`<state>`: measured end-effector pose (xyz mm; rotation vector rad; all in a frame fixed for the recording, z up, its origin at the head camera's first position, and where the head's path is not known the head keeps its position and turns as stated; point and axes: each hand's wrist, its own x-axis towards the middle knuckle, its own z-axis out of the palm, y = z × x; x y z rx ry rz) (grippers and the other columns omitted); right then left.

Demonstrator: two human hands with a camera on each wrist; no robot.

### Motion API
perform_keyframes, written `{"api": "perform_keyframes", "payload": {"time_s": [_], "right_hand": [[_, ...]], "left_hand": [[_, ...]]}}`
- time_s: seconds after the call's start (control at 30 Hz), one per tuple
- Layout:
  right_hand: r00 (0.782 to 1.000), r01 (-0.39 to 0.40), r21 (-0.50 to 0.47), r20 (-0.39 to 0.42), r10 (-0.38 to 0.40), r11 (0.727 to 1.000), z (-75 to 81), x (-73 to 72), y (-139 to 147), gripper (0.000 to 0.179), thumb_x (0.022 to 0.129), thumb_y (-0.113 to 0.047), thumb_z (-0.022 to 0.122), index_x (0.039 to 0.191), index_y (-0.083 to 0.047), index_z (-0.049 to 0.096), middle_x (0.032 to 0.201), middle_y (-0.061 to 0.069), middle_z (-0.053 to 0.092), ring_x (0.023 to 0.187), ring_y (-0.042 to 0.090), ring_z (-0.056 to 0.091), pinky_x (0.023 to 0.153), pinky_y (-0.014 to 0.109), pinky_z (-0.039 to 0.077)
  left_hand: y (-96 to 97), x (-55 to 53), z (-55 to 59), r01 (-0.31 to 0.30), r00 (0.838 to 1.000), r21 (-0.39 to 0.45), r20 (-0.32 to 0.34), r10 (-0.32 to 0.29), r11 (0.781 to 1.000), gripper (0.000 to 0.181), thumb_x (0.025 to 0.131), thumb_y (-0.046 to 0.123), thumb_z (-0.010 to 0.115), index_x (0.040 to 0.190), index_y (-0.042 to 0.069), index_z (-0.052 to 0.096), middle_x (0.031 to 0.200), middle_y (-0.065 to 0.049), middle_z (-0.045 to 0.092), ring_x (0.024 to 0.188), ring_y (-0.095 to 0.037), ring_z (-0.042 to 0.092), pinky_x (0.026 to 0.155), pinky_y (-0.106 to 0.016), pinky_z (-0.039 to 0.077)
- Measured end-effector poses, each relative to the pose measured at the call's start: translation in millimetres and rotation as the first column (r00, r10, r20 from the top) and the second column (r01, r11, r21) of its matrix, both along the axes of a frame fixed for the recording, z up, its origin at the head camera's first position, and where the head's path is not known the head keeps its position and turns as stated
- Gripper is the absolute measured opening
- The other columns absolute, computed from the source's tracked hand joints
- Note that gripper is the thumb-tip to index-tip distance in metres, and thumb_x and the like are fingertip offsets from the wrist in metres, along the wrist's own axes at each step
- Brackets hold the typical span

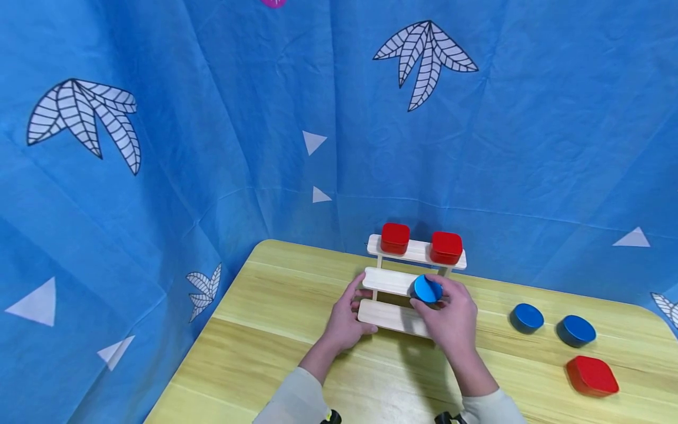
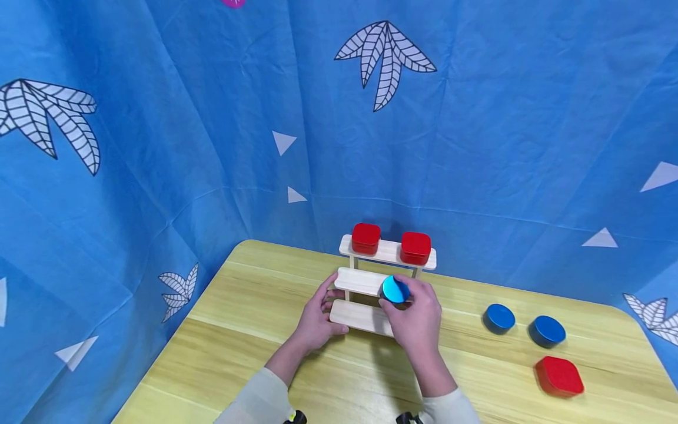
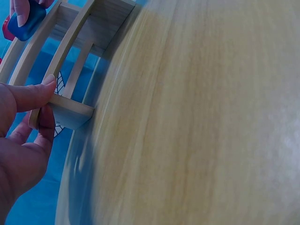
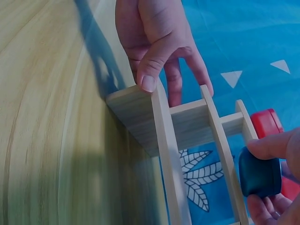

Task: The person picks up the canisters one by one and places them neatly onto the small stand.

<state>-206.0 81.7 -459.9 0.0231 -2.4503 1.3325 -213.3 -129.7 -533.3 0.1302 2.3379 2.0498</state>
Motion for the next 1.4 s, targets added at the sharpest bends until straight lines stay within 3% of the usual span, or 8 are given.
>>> {"api": "perform_keyframes", "payload": {"time_s": [0.53, 0.83, 1.4], "right_hand": [[0.999, -0.030, 0.035, 0.014, 0.029, 0.999, 0.6, -8.3, -14.4, 0.059, 0.070, -0.007, 0.091, 0.125, -0.005, 0.068, 0.121, 0.017, 0.058, 0.111, 0.036, 0.054, 0.079, 0.051, 0.057], [0.997, -0.069, 0.029, -0.035, 0.070, 0.997, 0.6, -13.9, -20.1, 0.057, 0.070, -0.007, 0.091, 0.122, -0.004, 0.070, 0.119, 0.017, 0.060, 0.108, 0.035, 0.056, 0.078, 0.050, 0.058], [0.995, -0.083, 0.015, -0.057, 0.084, 0.996, -3.9, -23.3, -35.1, 0.055, 0.070, -0.008, 0.092, 0.121, -0.006, 0.072, 0.120, 0.018, 0.061, 0.107, 0.036, 0.058, 0.077, 0.048, 0.058]], "left_hand": [[-1.1, -0.6, 0.7, 0.003, 1.000, -0.008, -0.009, -0.003, 1.000, 0.127, 0.061, -0.027, 0.079, 0.154, 0.046, 0.031, 0.128, -0.003, 0.057, 0.105, -0.025, 0.059, 0.078, -0.033, 0.057], [0.0, -1.9, 2.9, 0.000, 1.000, -0.034, 0.010, 0.000, 0.999, 0.128, 0.063, -0.025, 0.080, 0.154, 0.049, 0.029, 0.127, 0.004, 0.056, 0.106, -0.021, 0.060, 0.079, -0.032, 0.057], [-1.1, -0.3, 2.8, 0.003, 1.000, -0.042, 0.011, -0.003, 0.999, 0.127, 0.063, -0.024, 0.081, 0.154, 0.048, 0.029, 0.127, 0.003, 0.057, 0.107, -0.022, 0.059, 0.080, -0.032, 0.057]]}}
